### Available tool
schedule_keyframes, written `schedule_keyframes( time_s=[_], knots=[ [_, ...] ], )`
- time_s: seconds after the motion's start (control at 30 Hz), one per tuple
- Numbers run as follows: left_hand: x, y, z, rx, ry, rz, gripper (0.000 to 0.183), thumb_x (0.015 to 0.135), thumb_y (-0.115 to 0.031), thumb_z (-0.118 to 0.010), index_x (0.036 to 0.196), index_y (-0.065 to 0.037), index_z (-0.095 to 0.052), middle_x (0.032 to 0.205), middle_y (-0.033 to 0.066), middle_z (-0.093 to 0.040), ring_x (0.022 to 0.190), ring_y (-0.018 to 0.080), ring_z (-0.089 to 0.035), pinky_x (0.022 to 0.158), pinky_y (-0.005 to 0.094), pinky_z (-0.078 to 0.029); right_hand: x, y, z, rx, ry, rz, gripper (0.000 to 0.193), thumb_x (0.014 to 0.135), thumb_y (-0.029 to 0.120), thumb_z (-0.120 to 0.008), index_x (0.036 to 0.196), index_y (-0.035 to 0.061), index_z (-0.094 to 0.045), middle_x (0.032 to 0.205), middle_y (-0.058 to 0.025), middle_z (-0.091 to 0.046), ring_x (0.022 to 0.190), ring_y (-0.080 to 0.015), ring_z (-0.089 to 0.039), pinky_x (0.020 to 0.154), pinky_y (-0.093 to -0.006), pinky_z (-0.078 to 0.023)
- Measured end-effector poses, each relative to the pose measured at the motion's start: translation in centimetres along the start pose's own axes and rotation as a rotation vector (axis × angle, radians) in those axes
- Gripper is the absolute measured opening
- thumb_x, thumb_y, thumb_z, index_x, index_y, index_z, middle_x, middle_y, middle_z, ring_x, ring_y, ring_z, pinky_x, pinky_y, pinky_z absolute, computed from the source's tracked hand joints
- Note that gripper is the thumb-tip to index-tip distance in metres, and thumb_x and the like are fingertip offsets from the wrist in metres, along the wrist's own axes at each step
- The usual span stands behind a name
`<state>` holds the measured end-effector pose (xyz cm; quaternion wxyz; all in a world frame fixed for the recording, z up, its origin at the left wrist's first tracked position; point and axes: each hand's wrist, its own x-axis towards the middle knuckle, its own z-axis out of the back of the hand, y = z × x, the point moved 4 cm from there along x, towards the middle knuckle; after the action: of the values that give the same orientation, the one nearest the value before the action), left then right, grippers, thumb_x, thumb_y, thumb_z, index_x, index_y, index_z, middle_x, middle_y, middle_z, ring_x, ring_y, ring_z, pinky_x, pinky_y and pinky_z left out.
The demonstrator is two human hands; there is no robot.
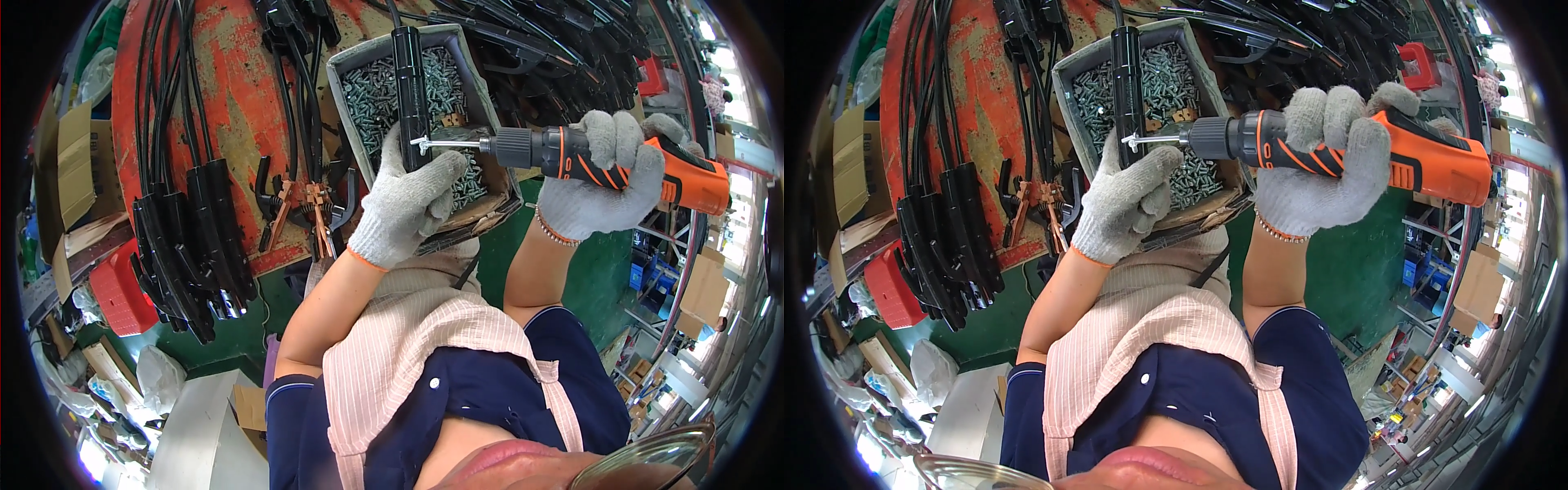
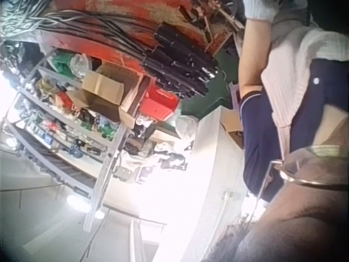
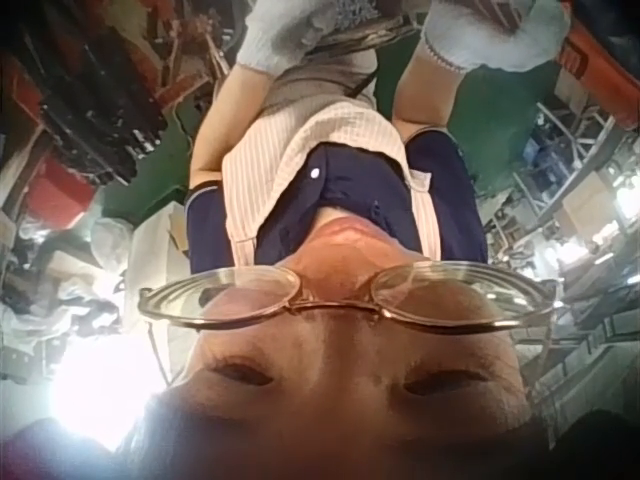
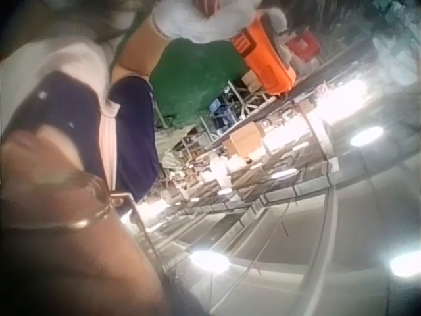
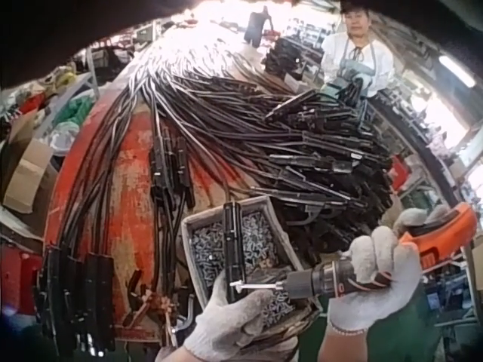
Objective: The person assembles black plastic components by inserting screws from a parts box into them using an electric screwdriver.
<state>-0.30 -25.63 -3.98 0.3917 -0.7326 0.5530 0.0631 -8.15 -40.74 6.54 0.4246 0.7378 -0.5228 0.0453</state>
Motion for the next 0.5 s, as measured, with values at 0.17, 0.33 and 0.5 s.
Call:
schedule_keyframes(
  time_s=[0.17, 0.33, 0.5],
  knots=[
    [-0.1, -0.1, 0.0, 0.027, -0.042, 0.022, 0.039, 0.086, -0.006, -0.069, 0.115, -0.01, -0.044, 0.073, 0.0029, -0.056, 0.044, 0.0082, -0.046, 0.034, 0.0214, -0.032, 0.4, 0.5, 1.0, 0.037, 0.091, 0.013, 0.039, 0.088, 0.006, -0.058, 0.125, 0.0127, -0.047, 0.067, 0.0014, -0.047, 0.054, -0.0086, -0.041, 0.048, -0.0242, -0.04],
    [0.2, 0.2, -0.1, 0.046, -0.024, 0.016, 0.04, 0.086, -0.007, -0.069, 0.116, -0.01, -0.042, 0.072, 0.0028, -0.055, 0.046, 0.0087, -0.048, 0.034, 0.022, -0.034, 0.4, 0.9, 0.1, -0.034, 0.243, 0.059, 0.043, 0.088, 0.003, -0.056, 0.129, 0.0109, -0.046, 0.072, 0.0008, -0.05, 0.058, -0.0087, -0.046, 0.047, -0.0251, -0.042],
    [0.1, 0.2, 0.1, 0.064, -0.071, 0.003, 0.041, 0.086, -0.007, -0.069, 0.117, -0.01, -0.041, 0.072, 0.0028, -0.055, 0.046, 0.0084, -0.049, 0.034, 0.0207, -0.034, 0.0, 0.2, -1.6, -0.074, 0.074, 0.185, 0.046, 0.087, 0.005, -0.059, 0.131, 0.0087, -0.044, 0.069, -0.0014, -0.05, 0.054, -0.0096, -0.045, 0.046, -0.0251, -0.043]
  ],
)
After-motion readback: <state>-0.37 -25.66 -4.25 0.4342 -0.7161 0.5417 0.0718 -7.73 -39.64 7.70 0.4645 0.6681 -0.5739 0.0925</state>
